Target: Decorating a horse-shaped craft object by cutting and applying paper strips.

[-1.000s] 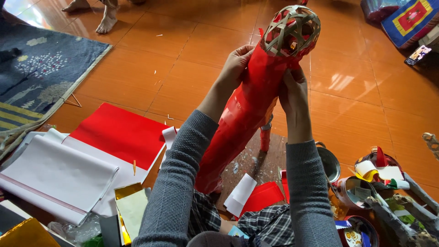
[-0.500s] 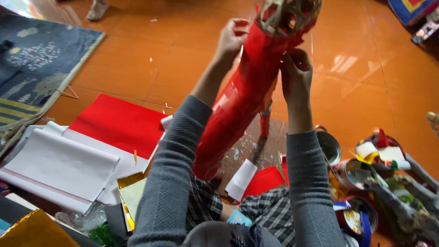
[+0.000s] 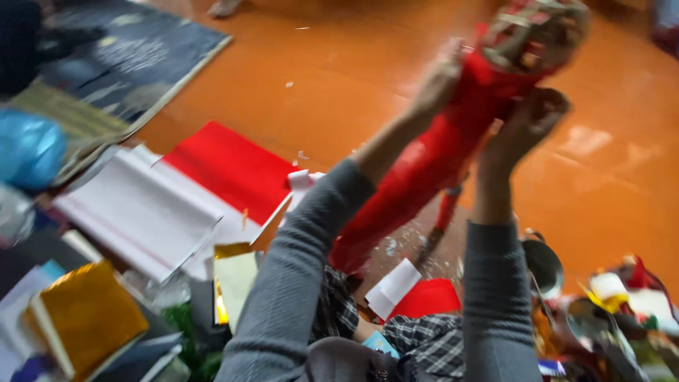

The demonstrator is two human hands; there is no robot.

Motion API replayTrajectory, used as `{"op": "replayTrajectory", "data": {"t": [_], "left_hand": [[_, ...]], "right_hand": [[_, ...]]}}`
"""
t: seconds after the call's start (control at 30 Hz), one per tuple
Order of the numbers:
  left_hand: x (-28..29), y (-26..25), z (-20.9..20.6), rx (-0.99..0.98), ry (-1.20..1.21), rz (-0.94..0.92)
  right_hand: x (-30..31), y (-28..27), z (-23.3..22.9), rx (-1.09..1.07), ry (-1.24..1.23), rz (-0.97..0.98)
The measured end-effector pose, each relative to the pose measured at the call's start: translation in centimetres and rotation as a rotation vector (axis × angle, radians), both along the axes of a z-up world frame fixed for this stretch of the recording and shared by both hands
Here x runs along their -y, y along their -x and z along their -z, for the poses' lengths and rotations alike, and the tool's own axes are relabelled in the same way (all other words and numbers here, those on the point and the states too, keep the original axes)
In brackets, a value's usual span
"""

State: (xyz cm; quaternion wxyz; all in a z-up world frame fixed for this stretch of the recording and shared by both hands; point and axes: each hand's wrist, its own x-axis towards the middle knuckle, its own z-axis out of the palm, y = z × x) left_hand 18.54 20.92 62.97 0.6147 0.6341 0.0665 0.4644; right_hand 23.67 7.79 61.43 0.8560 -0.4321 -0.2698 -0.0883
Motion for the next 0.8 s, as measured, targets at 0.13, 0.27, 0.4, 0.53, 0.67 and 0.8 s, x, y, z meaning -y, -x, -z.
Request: {"op": "replayTrajectory", "data": {"t": [0.13,0.27,0.4,0.53,0.67,0.8], "left_hand": [[0.5,1.2,-1.1,-0.068,0.063,-0.002],[2.1,4.3,-4.0,-0.186,0.247,0.211],[1.7,4.6,-3.4,-0.175,0.229,0.297],[1.5,4.9,-3.3,-0.196,0.235,0.327],[-2.3,2.1,1.7,-0.328,0.013,0.156],[0.0,9.5,2.1,-0.476,-0.112,-0.040]], "right_hand": [[-0.2,0.1,-0.6,0.197,0.009,0.192],[0.2,1.6,-2.1,0.423,-0.013,0.194],[0.7,3.8,-3.8,0.411,-0.041,0.056],[0.9,1.3,-2.1,0.290,-0.057,0.022],[4.0,2.0,0.9,0.099,0.091,0.049],[8.8,1.7,8.6,0.069,0.262,0.053]]}}
